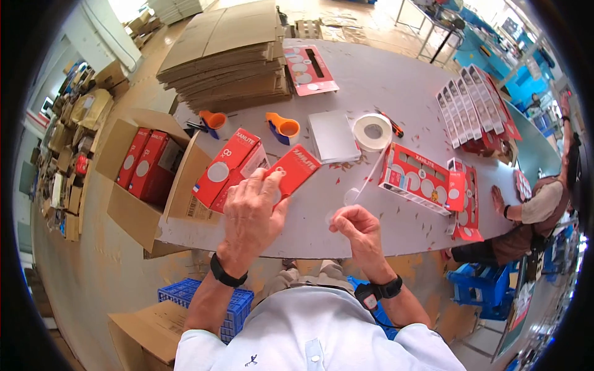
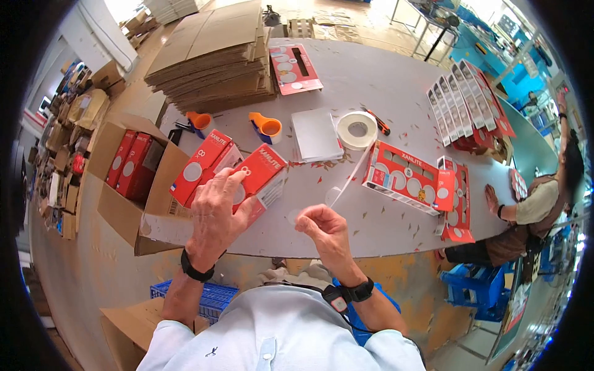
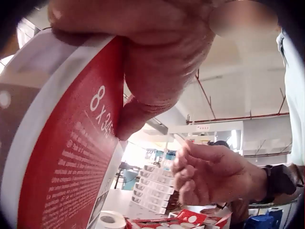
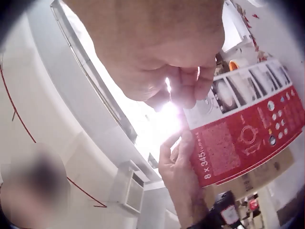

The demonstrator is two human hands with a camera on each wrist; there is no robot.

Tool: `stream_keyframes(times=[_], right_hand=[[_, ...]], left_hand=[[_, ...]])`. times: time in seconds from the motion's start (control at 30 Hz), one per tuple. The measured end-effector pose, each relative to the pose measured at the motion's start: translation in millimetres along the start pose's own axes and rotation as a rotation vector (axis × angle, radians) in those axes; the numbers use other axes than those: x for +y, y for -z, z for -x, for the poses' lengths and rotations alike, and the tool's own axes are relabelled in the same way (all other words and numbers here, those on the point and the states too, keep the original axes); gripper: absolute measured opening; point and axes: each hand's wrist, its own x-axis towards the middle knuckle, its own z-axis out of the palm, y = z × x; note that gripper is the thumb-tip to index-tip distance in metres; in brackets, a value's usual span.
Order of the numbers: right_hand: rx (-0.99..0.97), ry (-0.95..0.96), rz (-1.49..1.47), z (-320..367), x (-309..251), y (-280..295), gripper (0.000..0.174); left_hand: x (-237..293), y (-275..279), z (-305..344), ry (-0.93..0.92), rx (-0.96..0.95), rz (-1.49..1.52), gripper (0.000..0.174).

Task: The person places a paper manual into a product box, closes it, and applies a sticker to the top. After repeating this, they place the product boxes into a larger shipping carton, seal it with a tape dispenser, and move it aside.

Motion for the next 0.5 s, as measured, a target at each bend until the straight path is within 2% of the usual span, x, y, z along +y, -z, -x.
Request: stream_keyframes(times=[0.07, 0.23, 0.4, 0.5], right_hand=[[0.004, 0.060, -0.105, -5.9, -8.8, -14.7, 0.009], [0.092, 0.003, -0.215, -11.6, 9.0, -23.0, 0.008], [0.154, -0.025, -0.193, -12.8, 28.5, -25.7, 0.008], [0.168, -0.036, -0.197, -15.8, 30.1, -32.4, 0.009]], left_hand=[[11.9, -2.0, -4.7, -0.029, -0.019, 0.077, 0.051], [8.0, -41.8, -8.2, -0.096, -0.033, 0.235, 0.052], [2.5, -30.3, -10.1, -0.128, -0.105, 0.327, 0.057], [-5.1, -35.7, -8.2, -0.214, -0.091, 0.355, 0.052]])
